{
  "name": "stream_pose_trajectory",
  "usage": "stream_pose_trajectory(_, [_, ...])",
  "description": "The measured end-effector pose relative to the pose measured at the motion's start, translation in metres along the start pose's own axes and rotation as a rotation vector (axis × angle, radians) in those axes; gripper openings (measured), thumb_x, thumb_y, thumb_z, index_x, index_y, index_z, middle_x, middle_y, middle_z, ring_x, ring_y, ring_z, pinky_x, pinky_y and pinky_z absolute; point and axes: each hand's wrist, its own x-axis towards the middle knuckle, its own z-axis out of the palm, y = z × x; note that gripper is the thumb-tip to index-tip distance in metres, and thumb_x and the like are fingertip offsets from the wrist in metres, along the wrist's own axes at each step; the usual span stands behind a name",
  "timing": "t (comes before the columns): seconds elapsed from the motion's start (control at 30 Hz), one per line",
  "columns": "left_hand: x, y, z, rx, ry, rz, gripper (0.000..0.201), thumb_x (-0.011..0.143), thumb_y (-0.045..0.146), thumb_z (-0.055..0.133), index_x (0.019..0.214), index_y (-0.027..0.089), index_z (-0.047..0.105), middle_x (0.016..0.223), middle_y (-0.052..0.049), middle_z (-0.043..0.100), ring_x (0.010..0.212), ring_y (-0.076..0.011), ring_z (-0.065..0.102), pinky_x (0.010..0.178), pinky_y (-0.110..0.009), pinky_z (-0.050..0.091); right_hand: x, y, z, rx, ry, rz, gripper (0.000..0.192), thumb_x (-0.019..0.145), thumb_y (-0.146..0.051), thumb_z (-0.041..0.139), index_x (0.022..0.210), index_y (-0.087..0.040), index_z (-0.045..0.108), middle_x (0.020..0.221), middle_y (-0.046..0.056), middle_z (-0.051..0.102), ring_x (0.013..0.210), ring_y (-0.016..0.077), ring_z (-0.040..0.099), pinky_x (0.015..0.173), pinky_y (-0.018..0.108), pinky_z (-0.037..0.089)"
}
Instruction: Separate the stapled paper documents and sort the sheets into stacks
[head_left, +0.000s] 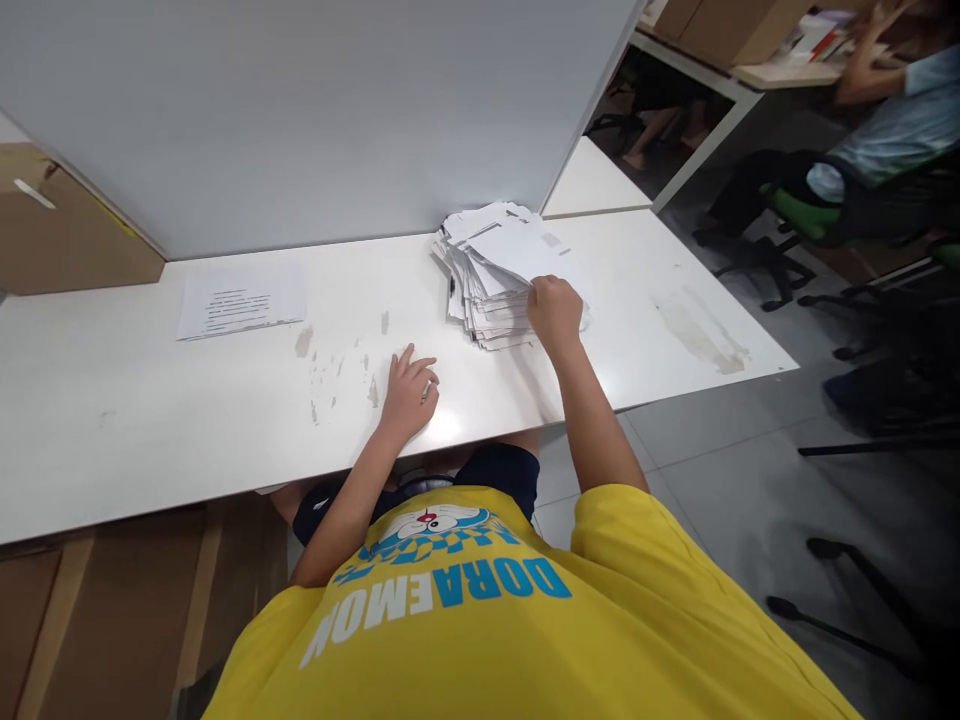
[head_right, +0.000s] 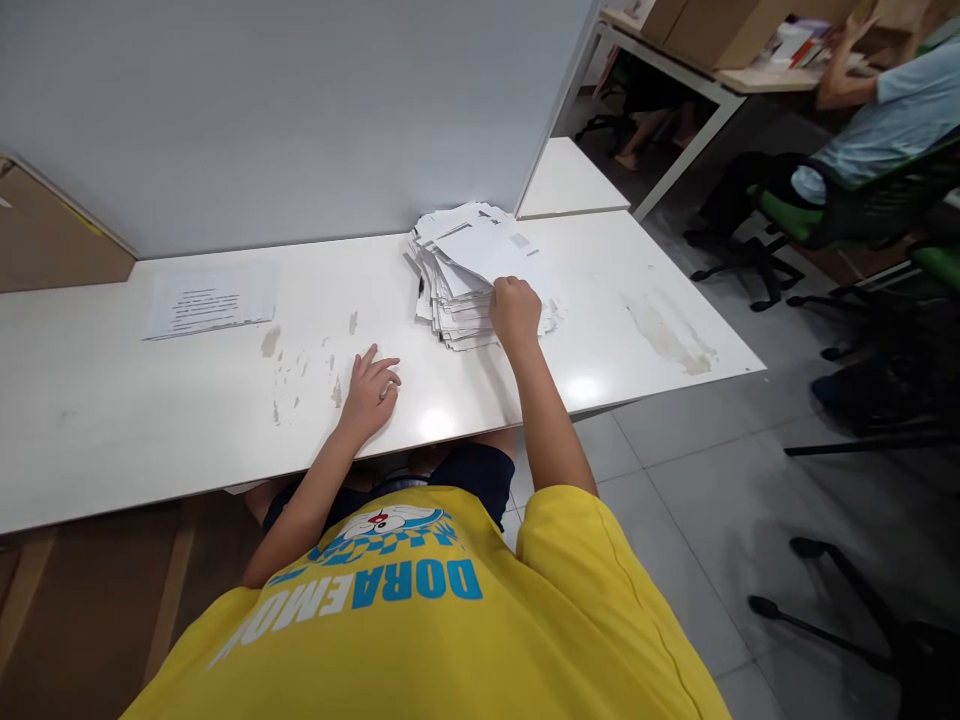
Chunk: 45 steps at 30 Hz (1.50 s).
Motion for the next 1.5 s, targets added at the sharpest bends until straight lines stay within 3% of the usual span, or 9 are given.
stream_pose_trajectory(0.17, [-0.005, 0.034, 0.000, -0.288, 0.130, 0.024, 0.022, 0.094, 0.032, 0.052, 0.110, 0.019, 0.063, 0.129, -0.012, 0.065, 0.147, -0.0316, 0.036, 0.123, -0.059, 0.024, -0.052, -0.007, -0.011, 0.117, 0.385, -0.143, 0.037, 0.094, -0.015, 0.035, 0.112, -0.016, 0.067, 0.117, 0.016, 0.072, 0.103, 0.0282, 0.067, 0.084, 0.040, 0.051])
stream_pose_trajectory(0.3, [0.007, 0.081, 0.009, -1.085, 0.070, -0.295, 0.065, 0.090, 0.057, 0.060, 0.146, 0.032, 0.039, 0.157, -0.010, 0.041, 0.137, -0.0292, 0.051, 0.109, -0.046, 0.046, -0.130, -0.030, -0.003, 0.224, 0.561, -0.394, 0.035, 0.094, -0.016, 0.042, 0.121, -0.020, 0.065, 0.118, 0.013, 0.074, 0.109, 0.0262, 0.069, 0.091, 0.040, 0.052])
stream_pose_trajectory(0.4, [0.024, 0.090, 0.012, -1.388, 0.171, -0.538, 0.068, 0.081, 0.052, 0.072, 0.139, 0.025, 0.049, 0.141, -0.011, 0.059, 0.129, -0.0289, 0.058, 0.106, -0.042, 0.049, -0.178, -0.045, 0.000, 0.279, 0.498, -0.539, 0.039, 0.092, -0.015, 0.051, 0.129, -0.023, 0.060, 0.123, 0.011, 0.072, 0.118, 0.0259, 0.065, 0.098, 0.040, 0.049])
stream_pose_trajectory(0.57, [0.028, 0.061, 0.002, -1.148, 0.384, -0.777, 0.044, 0.071, 0.032, 0.083, 0.107, 0.017, 0.065, 0.105, -0.009, 0.074, 0.110, -0.0284, 0.068, 0.099, -0.042, 0.053, -0.198, -0.028, -0.012, 0.502, 0.250, -0.472, 0.050, 0.092, -0.035, 0.060, 0.141, -0.030, 0.050, 0.149, 0.010, 0.053, 0.140, 0.0304, 0.047, 0.115, 0.053, 0.037])
stream_pose_trajectory(0.8, [0.026, 0.045, -0.011, -0.741, 0.134, -0.390, 0.043, 0.076, 0.051, 0.077, 0.057, 0.020, 0.053, 0.055, -0.001, 0.058, 0.073, -0.0232, 0.068, 0.069, -0.033, 0.056, -0.154, 0.012, -0.024, 0.927, 0.203, -0.099, 0.087, 0.081, -0.054, 0.071, 0.153, -0.032, 0.028, 0.157, 0.011, 0.038, 0.140, 0.0309, 0.045, 0.114, 0.053, 0.039])
stream_pose_trajectory(0.9, [0.033, 0.048, -0.007, -0.672, 0.163, -0.185, 0.038, 0.082, 0.053, 0.069, 0.067, 0.020, 0.060, 0.066, -0.003, 0.066, 0.076, -0.0233, 0.070, 0.071, -0.035, 0.056, -0.146, 0.003, -0.011, 1.167, 0.142, -0.052, 0.058, 0.084, -0.051, 0.068, 0.135, -0.029, 0.050, 0.121, 0.008, 0.065, 0.113, 0.0243, 0.063, 0.102, 0.044, 0.049])
stream_pose_trajectory(1.07, [0.038, 0.055, -0.006, -0.741, 0.283, 0.029, 0.040, 0.090, 0.053, 0.058, 0.119, 0.025, 0.061, 0.105, -0.007, 0.074, 0.096, -0.0226, 0.072, 0.088, -0.039, 0.057, -0.149, -0.012, -0.001, 1.354, 0.308, 0.032, 0.033, 0.082, -0.047, 0.067, 0.108, -0.028, 0.061, 0.086, 0.002, 0.064, 0.081, 0.0204, 0.065, 0.082, 0.038, 0.054])
stream_pose_trajectory(1.37, [0.049, 0.058, -0.002, -0.590, 0.454, -0.156, 0.036, 0.084, 0.057, 0.066, 0.084, 0.022, 0.061, 0.071, 0.001, 0.059, 0.068, -0.0142, 0.059, 0.062, -0.025, 0.046, -0.128, -0.009, -0.006, 1.309, 0.350, 0.063, 0.038, 0.084, -0.053, 0.064, 0.110, -0.026, 0.061, 0.103, 0.005, 0.066, 0.100, 0.0239, 0.063, 0.092, 0.041, 0.052])
stream_pose_trajectory(1.5, [0.060, 0.063, -0.006, -0.699, 0.414, -0.247, 0.040, 0.083, 0.061, 0.066, 0.084, 0.021, 0.059, 0.073, 0.001, 0.056, 0.070, -0.0131, 0.055, 0.064, -0.024, 0.043, -0.124, -0.008, -0.012, 1.454, 0.159, 0.062, 0.048, 0.080, -0.057, 0.069, 0.117, -0.028, 0.058, 0.108, 0.005, 0.069, 0.102, 0.0237, 0.065, 0.089, 0.039, 0.054])
